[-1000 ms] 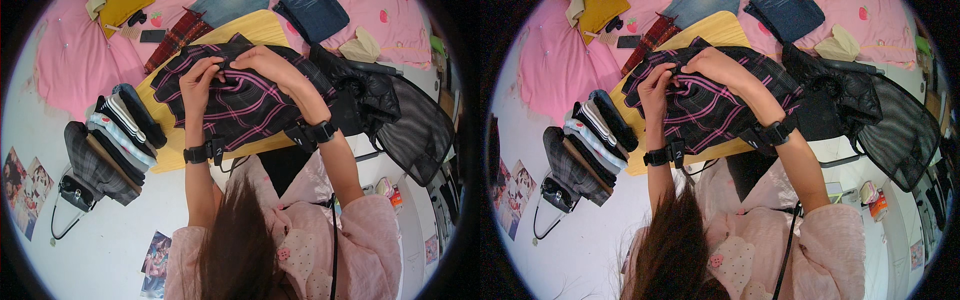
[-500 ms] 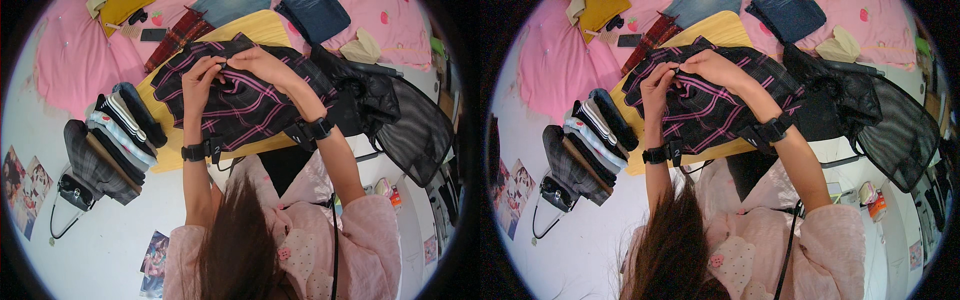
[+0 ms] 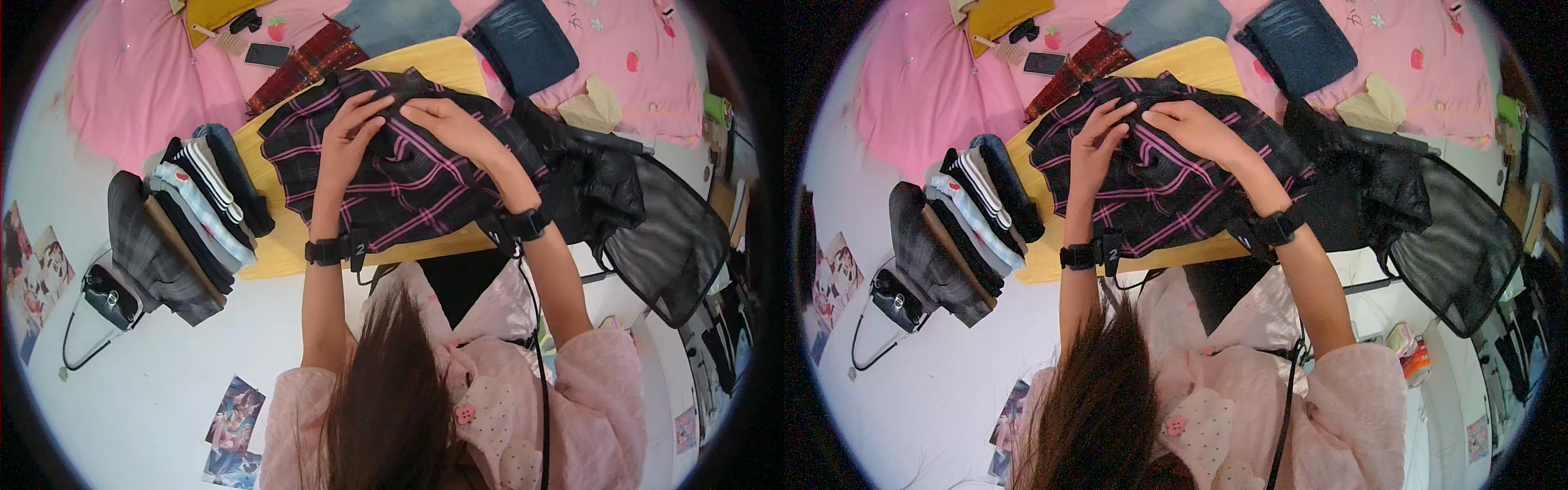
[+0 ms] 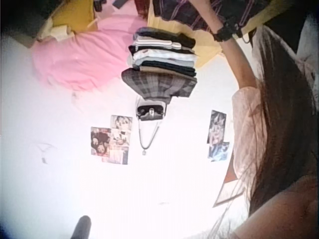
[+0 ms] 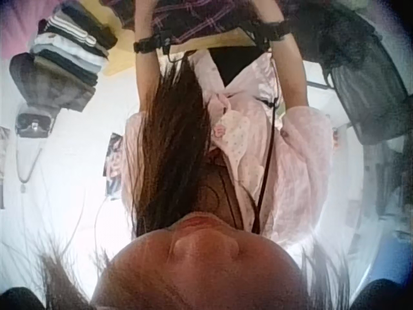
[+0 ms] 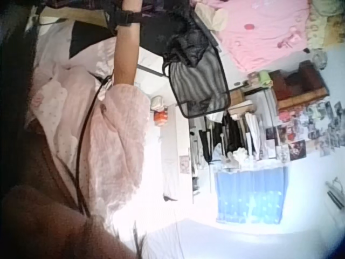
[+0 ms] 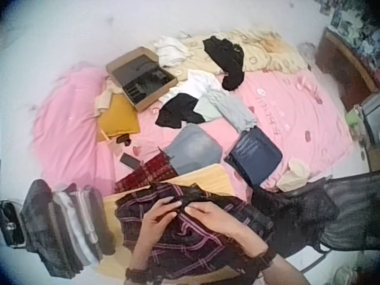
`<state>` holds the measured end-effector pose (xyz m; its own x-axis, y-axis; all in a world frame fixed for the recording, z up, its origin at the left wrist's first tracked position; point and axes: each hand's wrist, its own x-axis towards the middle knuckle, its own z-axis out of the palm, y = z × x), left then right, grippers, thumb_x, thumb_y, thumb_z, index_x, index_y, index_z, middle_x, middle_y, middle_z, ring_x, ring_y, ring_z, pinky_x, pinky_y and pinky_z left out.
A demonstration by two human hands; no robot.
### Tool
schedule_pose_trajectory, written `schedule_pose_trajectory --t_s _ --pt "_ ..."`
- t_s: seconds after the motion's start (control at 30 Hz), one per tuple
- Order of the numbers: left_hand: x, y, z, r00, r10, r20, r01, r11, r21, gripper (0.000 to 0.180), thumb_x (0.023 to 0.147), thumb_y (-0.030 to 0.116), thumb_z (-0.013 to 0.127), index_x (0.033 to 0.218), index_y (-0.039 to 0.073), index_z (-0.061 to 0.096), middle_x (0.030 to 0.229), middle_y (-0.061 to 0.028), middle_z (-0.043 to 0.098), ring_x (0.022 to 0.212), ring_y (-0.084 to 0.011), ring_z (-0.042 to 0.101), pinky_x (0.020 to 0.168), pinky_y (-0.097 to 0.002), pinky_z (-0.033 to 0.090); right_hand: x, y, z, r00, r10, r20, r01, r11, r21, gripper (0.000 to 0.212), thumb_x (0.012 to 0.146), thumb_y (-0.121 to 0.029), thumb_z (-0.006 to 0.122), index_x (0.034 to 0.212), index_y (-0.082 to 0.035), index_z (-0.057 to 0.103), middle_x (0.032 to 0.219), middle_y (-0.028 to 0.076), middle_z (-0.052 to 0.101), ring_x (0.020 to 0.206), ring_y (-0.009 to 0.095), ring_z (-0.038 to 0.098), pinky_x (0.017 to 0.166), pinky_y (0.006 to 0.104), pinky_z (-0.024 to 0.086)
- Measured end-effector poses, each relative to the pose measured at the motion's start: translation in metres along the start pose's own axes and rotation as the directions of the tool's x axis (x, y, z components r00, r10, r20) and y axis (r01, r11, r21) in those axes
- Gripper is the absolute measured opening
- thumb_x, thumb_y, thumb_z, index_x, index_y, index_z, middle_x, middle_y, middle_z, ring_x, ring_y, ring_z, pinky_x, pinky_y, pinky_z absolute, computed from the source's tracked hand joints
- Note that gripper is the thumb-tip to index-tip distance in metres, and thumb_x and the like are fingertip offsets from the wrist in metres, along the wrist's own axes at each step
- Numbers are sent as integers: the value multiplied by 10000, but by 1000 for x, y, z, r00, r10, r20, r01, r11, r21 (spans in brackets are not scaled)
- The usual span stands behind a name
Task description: Folding various items of clothing on a small wooden board placed on a bed.
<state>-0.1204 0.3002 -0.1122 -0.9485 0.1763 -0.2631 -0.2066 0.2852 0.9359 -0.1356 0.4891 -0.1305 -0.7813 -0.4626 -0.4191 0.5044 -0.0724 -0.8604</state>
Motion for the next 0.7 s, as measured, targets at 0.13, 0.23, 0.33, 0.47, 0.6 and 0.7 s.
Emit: schedule_pose_trajectory --t_s 0.13,0.23,0.33,0.47,0.6,0.7 --pt "-7 2 -3 995 74 -63 -82 988 -130 402 876 8 547 1271 81 529 1260 -89 504 982 -142 572 799 -223 451 -5 -4 -17 978 -157 -136 91 911 -401 204 920 -177 525 953 16 585 800 7 577 749 70 512 685 204 411" --pt "-16 3 -11 992 -18 -127 -11 974 -225 504 859 18 562 1342 92 438 1315 -83 464 1049 -149 554 860 -265 452 -8 -18 -25 931 -213 -295 143 959 -243 220 897 -129 551 1080 -9 526 823 21 610 706 118 560 651 242 439" --pt "-31 -20 -28 984 37 -176 -41 999 -23 495 840 28 584 1312 81 447 1282 -105 479 1006 -179 570 873 -294 450 -10 -32 -30 835 -445 -324 149 749 -645 271 885 -130 571 1128 -30 505 863 45 628 749 139 580 665 262 457" --pt "-71 -53 -49 937 -42 -346 253 764 594 428 791 161 673 1161 40 495 1126 -164 506 1041 -298 512 898 -378 417 -5 -18 -31 860 -403 -312 178 812 -556 355 869 -184 604 1170 -30 498 1077 137 579 960 223 571 806 288 445" --pt "-114 -97 -62 789 -153 -595 560 576 595 493 705 274 750 1036 0 509 1066 -232 488 1106 -397 402 922 -443 372 -3 1 -48 886 -405 -226 47 563 -825 531 820 -325 664 1219 -28 479 1161 202 540 1122 315 509 934 343 396" --pt "-138 -104 -79 752 -431 -499 638 666 387 503 701 278 757 996 -23 483 1052 -241 486 1101 -390 404 893 -425 391 -7 1 -42 917 -324 -232 59 685 -726 573 780 -311 686 1192 17 461 1102 268 564 1063 394 537 888 403 430"
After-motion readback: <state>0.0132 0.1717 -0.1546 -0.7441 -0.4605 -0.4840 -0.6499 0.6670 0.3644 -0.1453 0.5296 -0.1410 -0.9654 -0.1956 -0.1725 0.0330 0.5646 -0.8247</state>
